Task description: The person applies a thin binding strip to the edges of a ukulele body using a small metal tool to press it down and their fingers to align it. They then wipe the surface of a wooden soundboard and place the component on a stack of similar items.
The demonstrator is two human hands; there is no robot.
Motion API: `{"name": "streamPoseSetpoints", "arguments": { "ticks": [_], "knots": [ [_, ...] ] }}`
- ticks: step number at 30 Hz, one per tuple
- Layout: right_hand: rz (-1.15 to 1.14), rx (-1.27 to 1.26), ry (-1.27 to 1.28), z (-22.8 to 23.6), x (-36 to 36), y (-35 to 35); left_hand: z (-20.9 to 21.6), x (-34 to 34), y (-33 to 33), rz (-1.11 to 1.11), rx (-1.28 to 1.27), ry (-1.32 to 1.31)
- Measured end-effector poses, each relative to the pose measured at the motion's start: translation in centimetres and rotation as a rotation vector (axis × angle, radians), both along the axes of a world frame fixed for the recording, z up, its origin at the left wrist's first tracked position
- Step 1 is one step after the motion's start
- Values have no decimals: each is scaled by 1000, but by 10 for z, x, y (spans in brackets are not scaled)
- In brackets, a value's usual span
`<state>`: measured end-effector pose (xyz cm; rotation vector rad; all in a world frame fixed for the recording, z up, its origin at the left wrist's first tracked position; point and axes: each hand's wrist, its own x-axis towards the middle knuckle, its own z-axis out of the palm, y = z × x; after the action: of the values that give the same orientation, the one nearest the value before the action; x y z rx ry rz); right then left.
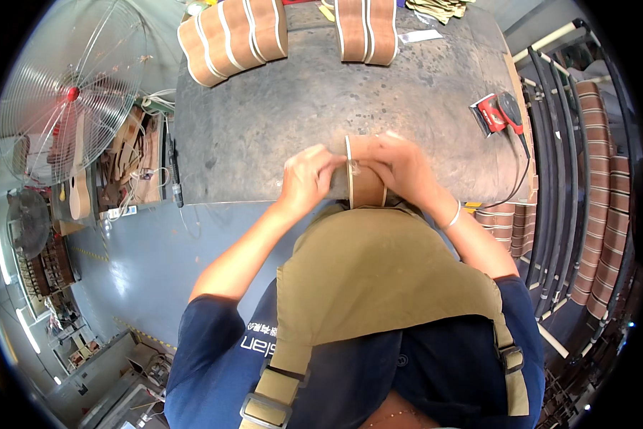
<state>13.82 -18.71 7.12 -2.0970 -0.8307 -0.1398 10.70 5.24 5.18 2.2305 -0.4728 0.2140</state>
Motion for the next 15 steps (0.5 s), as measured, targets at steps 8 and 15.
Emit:
{"name": "streamPoseSetpoints", "arguments": {
  "ticks": [8, 15],
  "knots": [
    [17, -58, -217, -25, -61, -15, -26, -48, 4, -147, 15, -292],
    [215, -223, -112, -30, -82, -24, -38, -68, 13, -358, 19, -182]
  ]
}}
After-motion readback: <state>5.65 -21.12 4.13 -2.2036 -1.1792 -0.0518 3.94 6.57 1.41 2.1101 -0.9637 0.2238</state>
